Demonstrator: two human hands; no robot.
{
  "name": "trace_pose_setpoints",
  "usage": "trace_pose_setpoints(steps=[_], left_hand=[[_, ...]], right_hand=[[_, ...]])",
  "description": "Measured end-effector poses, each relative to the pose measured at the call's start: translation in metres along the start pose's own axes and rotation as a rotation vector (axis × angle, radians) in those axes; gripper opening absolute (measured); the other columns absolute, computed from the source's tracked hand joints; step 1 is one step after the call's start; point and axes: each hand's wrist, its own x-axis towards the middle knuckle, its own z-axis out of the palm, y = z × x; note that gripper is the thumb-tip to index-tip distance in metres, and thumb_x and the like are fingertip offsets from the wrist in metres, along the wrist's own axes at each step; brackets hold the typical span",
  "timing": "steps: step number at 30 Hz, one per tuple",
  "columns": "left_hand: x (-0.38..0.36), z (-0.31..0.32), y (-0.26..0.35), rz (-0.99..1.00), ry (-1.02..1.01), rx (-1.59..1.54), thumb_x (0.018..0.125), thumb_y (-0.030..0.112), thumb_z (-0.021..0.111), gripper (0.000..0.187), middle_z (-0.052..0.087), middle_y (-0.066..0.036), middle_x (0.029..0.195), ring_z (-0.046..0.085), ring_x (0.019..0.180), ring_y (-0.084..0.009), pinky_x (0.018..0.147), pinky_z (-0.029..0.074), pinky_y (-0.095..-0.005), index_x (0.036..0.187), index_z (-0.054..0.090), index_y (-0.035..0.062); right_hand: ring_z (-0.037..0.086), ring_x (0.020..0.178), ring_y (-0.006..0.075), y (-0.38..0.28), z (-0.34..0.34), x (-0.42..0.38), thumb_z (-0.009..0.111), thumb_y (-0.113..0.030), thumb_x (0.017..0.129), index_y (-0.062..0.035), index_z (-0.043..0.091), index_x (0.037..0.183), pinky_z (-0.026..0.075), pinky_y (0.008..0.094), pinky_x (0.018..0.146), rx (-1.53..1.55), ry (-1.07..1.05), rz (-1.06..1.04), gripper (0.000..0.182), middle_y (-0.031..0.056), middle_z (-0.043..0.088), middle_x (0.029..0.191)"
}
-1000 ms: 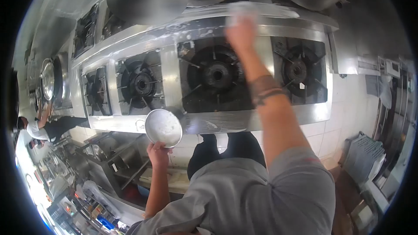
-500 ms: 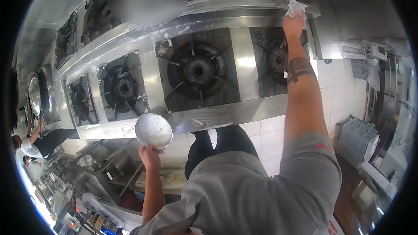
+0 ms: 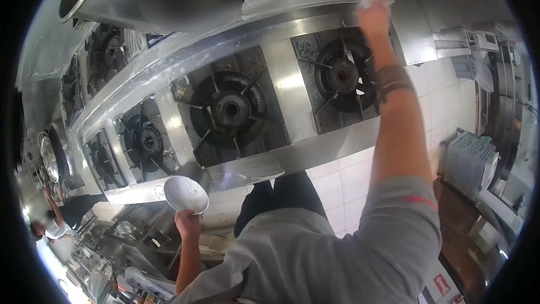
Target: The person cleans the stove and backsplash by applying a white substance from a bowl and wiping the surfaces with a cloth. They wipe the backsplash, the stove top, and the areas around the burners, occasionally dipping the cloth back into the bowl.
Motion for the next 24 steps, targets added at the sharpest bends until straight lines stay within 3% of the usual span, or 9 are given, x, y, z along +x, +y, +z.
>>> trace_pose_setpoints(steps=[2, 4, 5, 9, 11, 14, 16, 20, 24], left_hand=[[-0.001, -0.010, -0.004, -0.021, 0.017, -0.011, 0.074, -0.005, 0.067, 0.010, 0.064, -0.015, 0.090, 0.068, 0.069, -0.0267, 0.062, 0.057, -0.0371, 0.083, 0.063, -0.0043], [-0.003, -0.009, 0.003, 0.489, -0.188, 0.981, 0.075, -0.002, 0.068, 0.010, 0.065, -0.015, 0.089, 0.068, 0.068, -0.0271, 0.062, 0.057, -0.0364, 0.083, 0.062, -0.0040], [-0.003, -0.009, 0.005, 0.495, -0.183, 0.984, 0.075, -0.002, 0.068, 0.010, 0.065, -0.015, 0.089, 0.068, 0.068, -0.0271, 0.062, 0.057, -0.0364, 0.083, 0.062, -0.0040], [-0.002, -0.007, 0.009, 0.563, -0.215, 0.969, 0.074, -0.011, 0.062, 0.013, 0.067, -0.016, 0.076, 0.068, 0.067, -0.0315, 0.064, 0.054, -0.0392, 0.082, 0.062, -0.0006], [0.001, -0.006, 0.011, 0.606, -0.240, 1.017, 0.073, -0.011, 0.063, 0.013, 0.067, -0.015, 0.076, 0.068, 0.068, -0.0313, 0.065, 0.054, -0.0387, 0.080, 0.063, -0.0004], [-0.002, 0.000, 0.012, 0.164, -0.019, 0.425, 0.070, -0.012, 0.065, 0.014, 0.068, -0.015, 0.075, 0.068, 0.070, -0.0304, 0.065, 0.054, -0.0386, 0.078, 0.063, -0.0013], [-0.008, 0.007, 0.020, 0.393, -0.145, 0.950, 0.068, -0.012, 0.067, 0.017, 0.069, -0.016, 0.078, 0.069, 0.075, -0.0294, 0.065, 0.054, -0.0391, 0.082, 0.065, -0.0016], [0.008, -0.022, -0.008, 0.541, -0.145, 1.072, 0.066, -0.011, 0.069, 0.019, 0.070, -0.017, 0.081, 0.069, 0.076, -0.0295, 0.065, 0.054, -0.0391, 0.083, 0.067, -0.0016], [0.000, -0.006, 0.006, 0.589, -0.121, 1.086, 0.067, -0.010, 0.067, 0.016, 0.070, -0.017, 0.082, 0.069, 0.072, -0.0282, 0.063, 0.054, -0.0385, 0.082, 0.067, -0.0020]], right_hand=[[0.044, 0.136, 0.0405, 0.020, 0.001, 0.007, 0.060, -0.017, 0.082, -0.0081, 0.056, 0.138, 0.034, 0.0484, 0.116, 0.096, 0.021, -0.015, 0.057, 0.0225, 0.056, 0.140], [0.044, 0.135, 0.0426, -0.027, 0.012, -0.006, 0.059, -0.016, 0.082, -0.0014, 0.057, 0.135, 0.034, 0.0494, 0.116, -0.112, 0.078, 0.087, 0.055, 0.0242, 0.054, 0.141], [0.042, 0.137, 0.0446, -0.080, -0.009, -0.015, 0.058, -0.017, 0.081, 0.0052, 0.056, 0.134, 0.028, 0.0498, 0.120, 0.220, 0.130, 0.006, 0.057, 0.0278, 0.051, 0.143], [0.048, 0.132, 0.0404, -0.214, -0.023, -0.037, 0.063, -0.013, 0.077, -0.0143, 0.055, 0.142, 0.033, 0.0510, 0.117, 0.323, -0.001, -0.256, 0.065, 0.0215, 0.058, 0.136], [0.047, 0.134, 0.0391, -0.187, -0.022, -0.032, 0.063, -0.014, 0.078, -0.0139, 0.058, 0.139, 0.032, 0.0511, 0.117, 0.250, -0.093, -0.170, 0.061, 0.0203, 0.058, 0.136], [0.046, 0.135, 0.0395, -0.120, -0.031, -0.011, 0.063, -0.017, 0.080, -0.0098, 0.064, 0.133, 0.034, 0.0507, 0.116, 0.194, -0.121, -0.041, 0.053, 0.0211, 0.059, 0.135], [0.048, 0.131, 0.0402, -0.135, -0.025, -0.014, 0.066, -0.017, 0.077, -0.0081, 0.064, 0.133, 0.033, 0.0497, 0.117, 0.140, -0.083, -0.061, 0.057, 0.0210, 0.059, 0.134], [0.045, 0.134, 0.0429, -0.233, -0.028, -0.039, 0.068, -0.015, 0.075, -0.0028, 0.064, 0.126, 0.037, 0.0473, 0.115, 0.362, -0.131, -0.199, 0.052, 0.0210, 0.057, 0.137], [0.044, 0.138, 0.0415, -0.127, -0.021, -0.027, 0.064, -0.021, 0.082, -0.0031, 0.056, 0.137, 0.030, 0.0481, 0.120, 0.076, -0.225, -0.003, 0.059, 0.0238, 0.049, 0.146]])
